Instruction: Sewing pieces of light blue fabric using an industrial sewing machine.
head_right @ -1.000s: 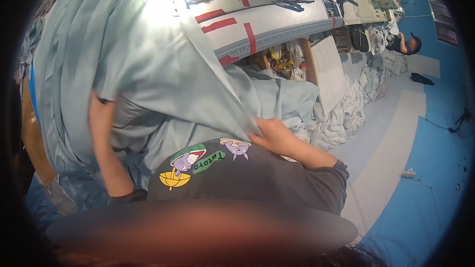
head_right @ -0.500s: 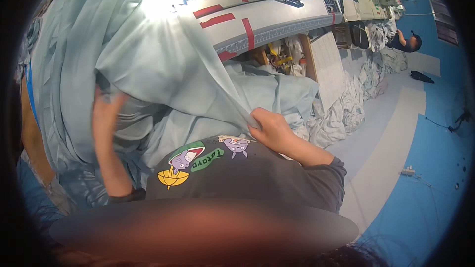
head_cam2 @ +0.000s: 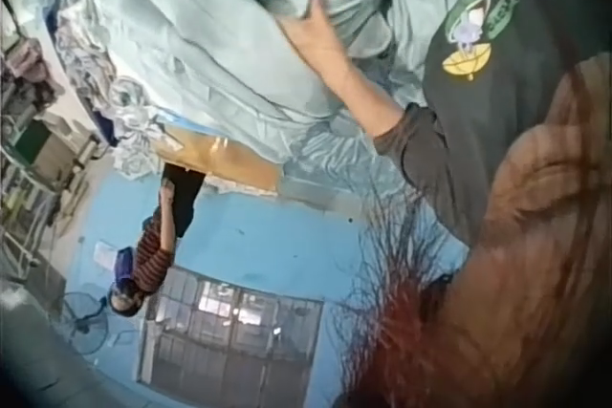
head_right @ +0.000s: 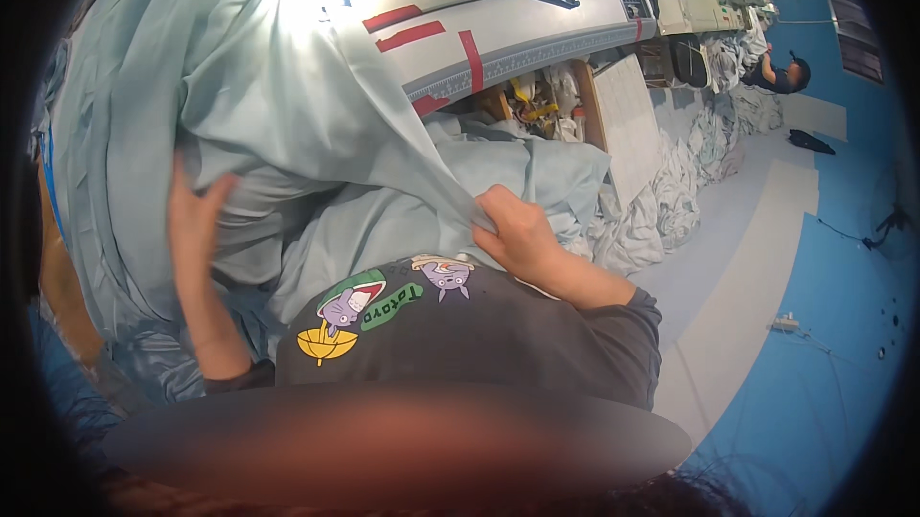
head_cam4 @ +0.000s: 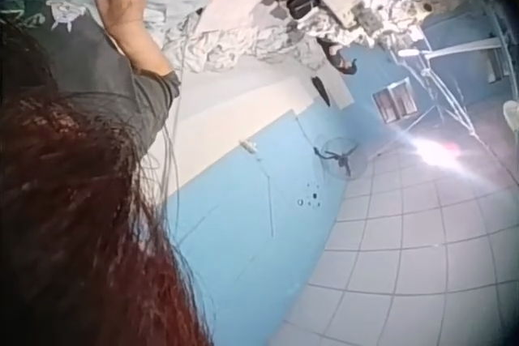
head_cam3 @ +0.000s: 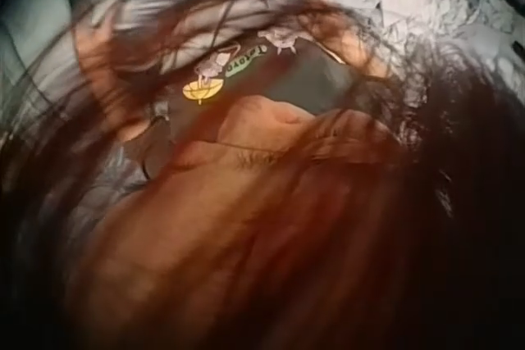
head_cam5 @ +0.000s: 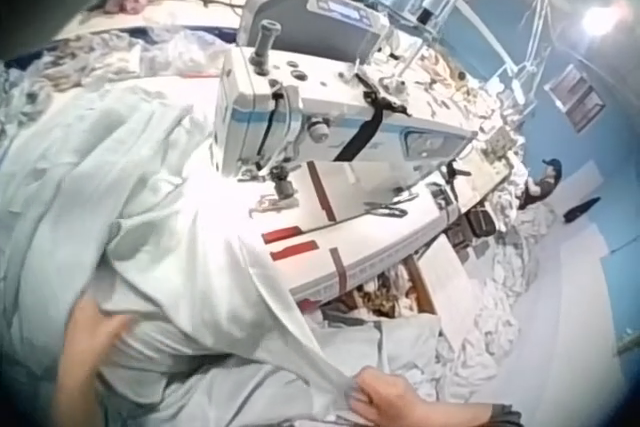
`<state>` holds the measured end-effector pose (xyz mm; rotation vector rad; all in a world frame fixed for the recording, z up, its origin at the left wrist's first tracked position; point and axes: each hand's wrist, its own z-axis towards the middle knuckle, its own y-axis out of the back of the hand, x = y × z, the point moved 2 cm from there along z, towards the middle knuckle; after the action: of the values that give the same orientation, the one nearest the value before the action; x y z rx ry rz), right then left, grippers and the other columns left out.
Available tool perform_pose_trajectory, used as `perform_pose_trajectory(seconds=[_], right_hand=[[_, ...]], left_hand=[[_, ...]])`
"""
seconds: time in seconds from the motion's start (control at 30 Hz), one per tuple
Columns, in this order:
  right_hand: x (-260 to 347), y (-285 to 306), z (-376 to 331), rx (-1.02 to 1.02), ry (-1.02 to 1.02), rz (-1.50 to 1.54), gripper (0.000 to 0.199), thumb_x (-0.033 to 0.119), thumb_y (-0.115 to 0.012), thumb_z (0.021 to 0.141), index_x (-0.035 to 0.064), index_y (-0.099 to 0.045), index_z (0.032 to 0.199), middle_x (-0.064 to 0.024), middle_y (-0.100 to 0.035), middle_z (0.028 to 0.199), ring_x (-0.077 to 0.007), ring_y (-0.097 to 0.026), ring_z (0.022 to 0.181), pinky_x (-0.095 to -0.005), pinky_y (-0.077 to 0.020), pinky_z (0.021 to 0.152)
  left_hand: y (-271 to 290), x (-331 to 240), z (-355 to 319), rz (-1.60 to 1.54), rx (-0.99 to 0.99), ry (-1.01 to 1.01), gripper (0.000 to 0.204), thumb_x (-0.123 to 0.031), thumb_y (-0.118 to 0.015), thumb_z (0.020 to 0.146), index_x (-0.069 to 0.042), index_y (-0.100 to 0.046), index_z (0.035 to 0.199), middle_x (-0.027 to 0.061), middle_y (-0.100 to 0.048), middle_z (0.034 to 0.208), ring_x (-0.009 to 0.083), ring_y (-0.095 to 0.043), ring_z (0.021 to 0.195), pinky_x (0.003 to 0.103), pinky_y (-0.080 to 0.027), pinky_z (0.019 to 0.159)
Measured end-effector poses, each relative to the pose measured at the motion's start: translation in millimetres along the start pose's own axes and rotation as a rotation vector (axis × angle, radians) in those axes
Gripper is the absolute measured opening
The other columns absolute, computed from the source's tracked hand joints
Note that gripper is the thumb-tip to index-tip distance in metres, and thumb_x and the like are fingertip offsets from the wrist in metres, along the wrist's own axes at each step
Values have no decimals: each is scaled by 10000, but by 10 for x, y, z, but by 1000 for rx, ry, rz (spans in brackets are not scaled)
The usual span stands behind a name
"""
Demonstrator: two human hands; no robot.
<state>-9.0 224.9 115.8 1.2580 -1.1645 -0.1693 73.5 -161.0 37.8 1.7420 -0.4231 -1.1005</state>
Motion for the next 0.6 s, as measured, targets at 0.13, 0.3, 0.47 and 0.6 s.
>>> perform_pose_trajectory(seconds=[0.13,0.3,0.47,0.6], right_hand=[[-12,-37,63,-15,52,10,200,-34,-680,717,19,-573,877,-81,-544,762,-203,-537,562,-291,-416,511],[55,-53,267,-175,257,20,268,-83,-704,616,27,-555,809,-81,-546,706,-193,-525,528,-297,-404,466],[47,-70,502,-207,382,-29,303,-89,-695,552,39,-538,778,-68,-524,655,-213,-519,528,-298,-401,457],[120,-129,774,-223,503,14,311,-108,-644,520,39,-538,773,-66,-510,640,-219,-513,526,-305,-389,451]], left_hand=[[218,547,433,-35,251,236,849,-397,-700,802,30,-303,1419,271,-363,1422,372,-374,1312,375,-277,1087],[-37,360,260,-51,-62,-9,838,-406,-669,823,-25,-267,1451,246,-342,1442,394,-341,1327,402,-277,1094],[130,-581,144,12,-184,-302,960,-398,-771,707,0,-289,1436,270,-286,1467,410,-234,1383,440,-240,1121],[-5,219,559,-161,-69,-62,971,-417,-766,715,-9,-273,1445,263,-298,1463,373,-315,1356,399,-272,1110]])
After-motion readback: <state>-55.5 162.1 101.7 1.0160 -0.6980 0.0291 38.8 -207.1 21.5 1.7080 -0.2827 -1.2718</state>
